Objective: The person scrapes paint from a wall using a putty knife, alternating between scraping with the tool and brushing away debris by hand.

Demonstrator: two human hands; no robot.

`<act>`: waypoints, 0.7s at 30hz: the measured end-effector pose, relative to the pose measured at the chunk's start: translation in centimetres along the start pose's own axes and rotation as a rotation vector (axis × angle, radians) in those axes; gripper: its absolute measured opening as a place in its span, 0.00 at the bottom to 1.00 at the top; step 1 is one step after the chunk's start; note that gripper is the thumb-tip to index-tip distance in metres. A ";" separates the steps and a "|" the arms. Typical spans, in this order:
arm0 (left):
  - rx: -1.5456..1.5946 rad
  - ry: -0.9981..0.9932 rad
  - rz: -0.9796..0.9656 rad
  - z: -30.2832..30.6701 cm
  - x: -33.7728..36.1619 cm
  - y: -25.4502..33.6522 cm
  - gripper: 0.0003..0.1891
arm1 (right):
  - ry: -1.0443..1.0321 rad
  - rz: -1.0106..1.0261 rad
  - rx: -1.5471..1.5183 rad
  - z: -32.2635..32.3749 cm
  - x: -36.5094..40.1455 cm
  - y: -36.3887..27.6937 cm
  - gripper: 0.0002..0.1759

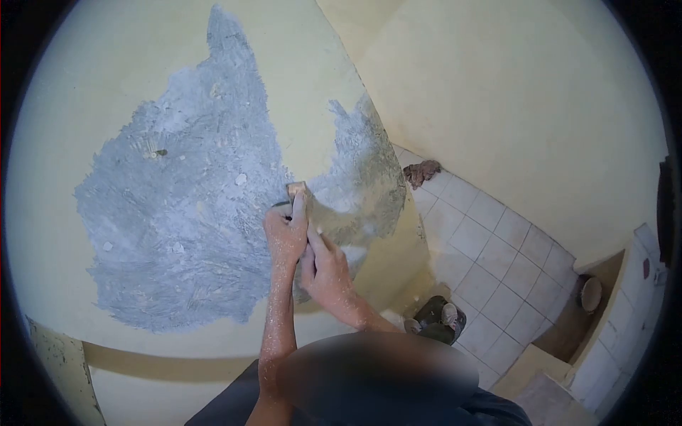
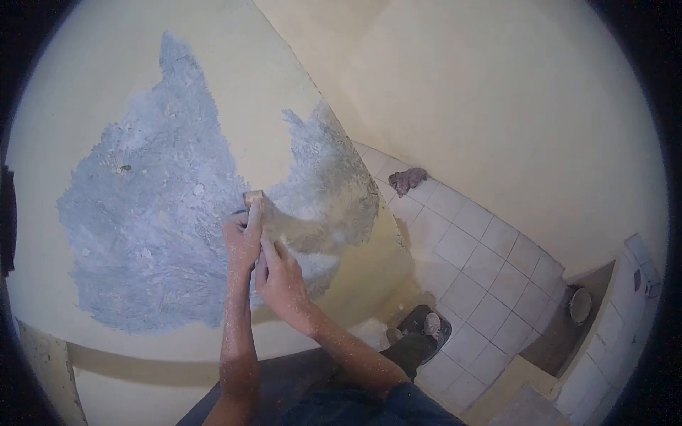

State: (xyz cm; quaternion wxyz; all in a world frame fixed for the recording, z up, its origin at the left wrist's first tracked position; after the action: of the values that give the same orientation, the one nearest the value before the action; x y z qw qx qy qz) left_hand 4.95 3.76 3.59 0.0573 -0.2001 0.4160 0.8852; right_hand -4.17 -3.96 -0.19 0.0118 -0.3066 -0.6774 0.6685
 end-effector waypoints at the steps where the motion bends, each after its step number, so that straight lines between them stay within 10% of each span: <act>1: 0.018 0.012 -0.021 0.0 -0.1 0.8 0.30 | -0.018 -0.022 -0.009 0.2 -0.3 -0.3 0.23; 21: 0.009 0.080 -0.024 0.2 0.0 2.8 0.30 | -0.153 -0.021 0.090 0.9 -1.4 -0.7 0.33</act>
State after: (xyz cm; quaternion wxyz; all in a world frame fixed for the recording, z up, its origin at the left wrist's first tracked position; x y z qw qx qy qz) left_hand 4.16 2.09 5.73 0.0523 -0.2400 0.4197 0.8738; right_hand -3.71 -5.28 0.95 -0.0191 -0.2468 -0.6488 0.7196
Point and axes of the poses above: each hand's wrist, its own x-axis away from the middle knuckle, its own z-axis out of the back of the hand, y = z × x, the point moved 2 cm from there along -x, towards the middle knuckle, and after that the axes turned 5 degrees about y, right-handed, at the moved point
